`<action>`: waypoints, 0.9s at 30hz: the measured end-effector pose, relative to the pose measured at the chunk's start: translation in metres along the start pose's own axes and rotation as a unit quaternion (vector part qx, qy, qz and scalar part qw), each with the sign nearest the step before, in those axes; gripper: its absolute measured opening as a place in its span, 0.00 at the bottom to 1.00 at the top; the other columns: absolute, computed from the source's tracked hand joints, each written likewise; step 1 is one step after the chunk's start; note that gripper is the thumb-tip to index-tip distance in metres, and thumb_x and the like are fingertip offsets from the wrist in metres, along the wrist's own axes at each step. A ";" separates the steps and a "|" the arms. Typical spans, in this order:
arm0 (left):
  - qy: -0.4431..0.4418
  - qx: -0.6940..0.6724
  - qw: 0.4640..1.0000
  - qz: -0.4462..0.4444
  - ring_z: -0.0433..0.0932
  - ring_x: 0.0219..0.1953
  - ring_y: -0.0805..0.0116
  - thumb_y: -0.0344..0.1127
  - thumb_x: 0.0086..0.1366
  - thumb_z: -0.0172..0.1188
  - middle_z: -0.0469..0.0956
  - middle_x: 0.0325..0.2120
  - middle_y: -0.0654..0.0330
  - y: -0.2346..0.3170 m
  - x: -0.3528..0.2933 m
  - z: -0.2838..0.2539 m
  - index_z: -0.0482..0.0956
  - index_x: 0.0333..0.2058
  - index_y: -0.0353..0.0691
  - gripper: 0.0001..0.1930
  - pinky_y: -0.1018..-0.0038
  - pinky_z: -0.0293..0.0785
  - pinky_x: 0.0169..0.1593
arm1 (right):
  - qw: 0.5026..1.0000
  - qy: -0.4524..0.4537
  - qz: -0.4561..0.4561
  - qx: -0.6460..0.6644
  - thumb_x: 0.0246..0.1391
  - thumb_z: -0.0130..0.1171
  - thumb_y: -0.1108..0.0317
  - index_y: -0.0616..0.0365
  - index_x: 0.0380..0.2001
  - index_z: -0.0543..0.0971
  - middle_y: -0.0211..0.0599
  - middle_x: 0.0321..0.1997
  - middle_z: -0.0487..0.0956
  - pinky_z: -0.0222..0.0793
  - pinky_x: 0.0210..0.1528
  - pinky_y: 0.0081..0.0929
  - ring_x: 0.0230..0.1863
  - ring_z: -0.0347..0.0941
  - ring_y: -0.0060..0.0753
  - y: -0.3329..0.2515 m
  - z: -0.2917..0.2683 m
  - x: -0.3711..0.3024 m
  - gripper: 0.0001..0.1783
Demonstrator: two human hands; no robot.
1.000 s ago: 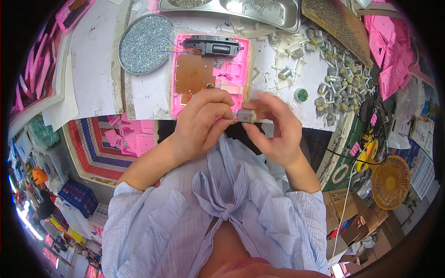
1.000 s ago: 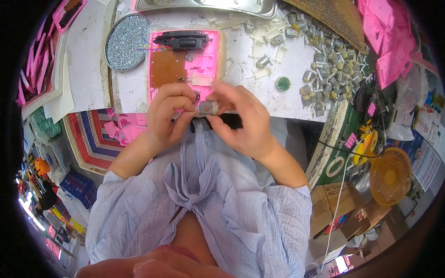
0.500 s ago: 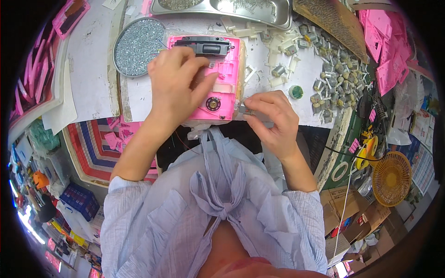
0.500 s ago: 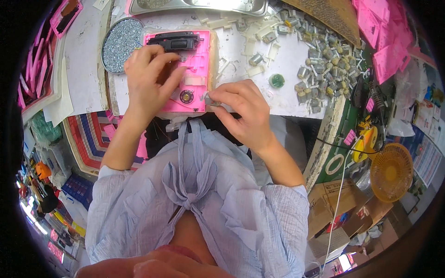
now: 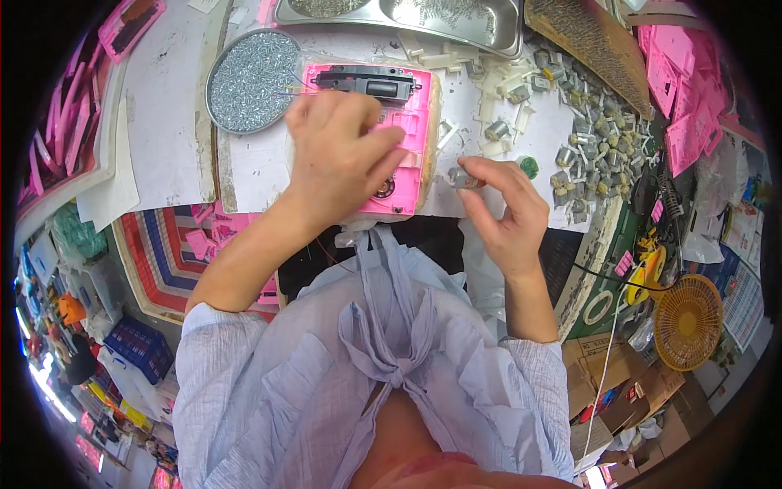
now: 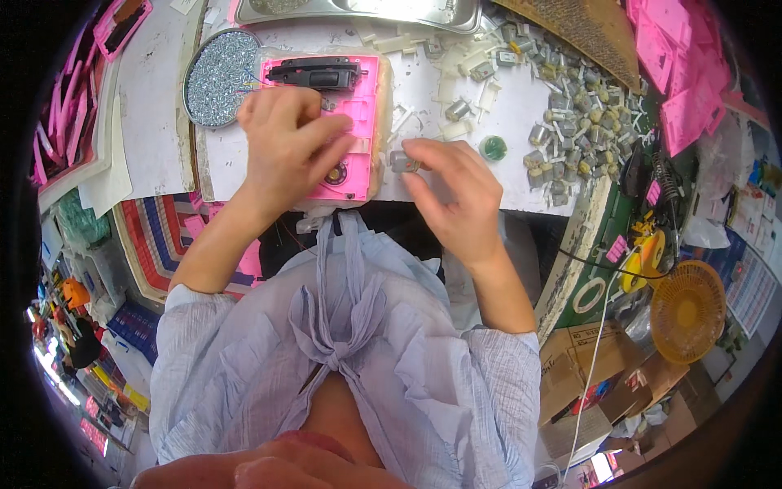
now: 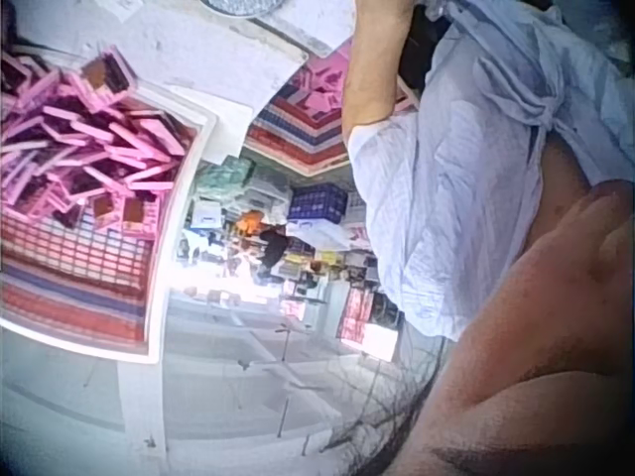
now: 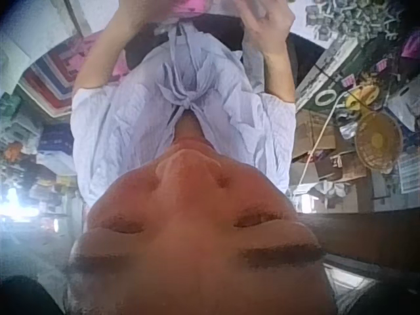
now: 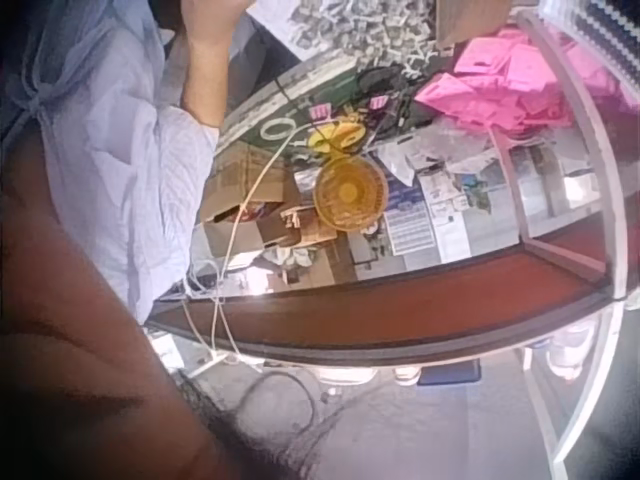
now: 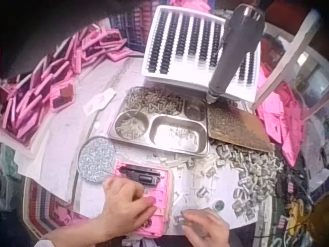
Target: Assembling internal electronic and mechanical components into a pink plastic toy housing.
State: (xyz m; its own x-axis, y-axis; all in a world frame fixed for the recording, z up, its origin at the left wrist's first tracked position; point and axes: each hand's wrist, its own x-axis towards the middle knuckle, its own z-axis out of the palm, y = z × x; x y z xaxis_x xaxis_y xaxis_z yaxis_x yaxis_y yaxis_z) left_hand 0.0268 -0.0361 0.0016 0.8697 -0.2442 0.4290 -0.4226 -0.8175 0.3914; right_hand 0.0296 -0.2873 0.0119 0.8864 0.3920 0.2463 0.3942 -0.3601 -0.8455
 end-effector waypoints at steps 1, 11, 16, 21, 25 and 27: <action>0.000 -0.013 1.000 0.014 0.71 0.41 0.61 0.40 0.51 0.74 0.71 0.33 0.66 0.000 0.000 0.002 0.85 0.32 0.48 0.10 0.60 0.57 0.50 | 1.000 -0.005 0.005 -0.006 0.47 0.71 0.82 0.66 0.46 0.83 0.45 0.46 0.86 0.75 0.46 0.28 0.42 0.80 0.35 -0.001 -0.001 0.005 0.19; -0.023 -0.105 0.994 -0.012 0.74 0.39 0.66 0.35 0.52 0.73 0.75 0.31 0.69 -0.021 -0.025 -0.022 0.86 0.32 0.50 0.08 0.63 0.61 0.50 | 0.993 -0.084 -0.048 -0.060 0.46 0.72 0.70 0.55 0.40 0.85 0.37 0.48 0.82 0.68 0.57 0.40 0.53 0.73 0.46 0.006 0.020 0.066 0.15; -0.006 -0.110 0.994 0.005 0.73 0.37 0.63 0.32 0.48 0.74 0.75 0.31 0.67 -0.021 -0.030 -0.022 0.87 0.35 0.49 0.13 0.61 0.63 0.46 | 0.985 -0.098 -0.044 -0.132 0.44 0.72 0.68 0.55 0.38 0.85 0.39 0.55 0.79 0.66 0.59 0.42 0.57 0.68 0.52 0.005 0.033 0.074 0.15; -0.031 -0.160 0.987 0.001 0.74 0.40 0.60 0.31 0.50 0.73 0.76 0.35 0.63 -0.025 -0.025 -0.028 0.85 0.39 0.46 0.15 0.61 0.65 0.49 | 0.980 -0.091 -0.048 -0.172 0.44 0.72 0.69 0.56 0.38 0.85 0.40 0.53 0.78 0.67 0.57 0.42 0.56 0.68 0.53 0.002 0.037 0.076 0.15; 0.089 -0.049 0.993 -0.053 0.75 0.44 0.58 0.37 0.54 0.72 0.79 0.43 0.62 -0.052 -0.017 -0.027 0.82 0.41 0.45 0.16 0.60 0.64 0.52 | 0.978 -0.087 -0.053 -0.183 0.44 0.72 0.70 0.57 0.36 0.85 0.40 0.49 0.78 0.68 0.54 0.42 0.53 0.68 0.52 -0.001 0.039 0.078 0.13; 0.085 0.011 0.993 -0.080 0.76 0.45 0.58 0.37 0.56 0.71 0.80 0.43 0.63 -0.060 -0.013 -0.026 0.82 0.41 0.45 0.14 0.60 0.62 0.52 | 0.980 -0.092 -0.035 -0.174 0.44 0.72 0.70 0.57 0.35 0.86 0.39 0.46 0.78 0.68 0.53 0.41 0.51 0.68 0.50 -0.003 0.039 0.080 0.12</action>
State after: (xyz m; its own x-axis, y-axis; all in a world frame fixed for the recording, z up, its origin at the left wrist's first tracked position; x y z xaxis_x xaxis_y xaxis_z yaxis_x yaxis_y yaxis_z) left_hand 0.0342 0.0298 -0.0068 0.8686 -0.0194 0.4951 -0.2749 -0.8503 0.4489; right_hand 0.0897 -0.2220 0.0158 0.8082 0.5601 0.1822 0.5398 -0.5805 -0.6097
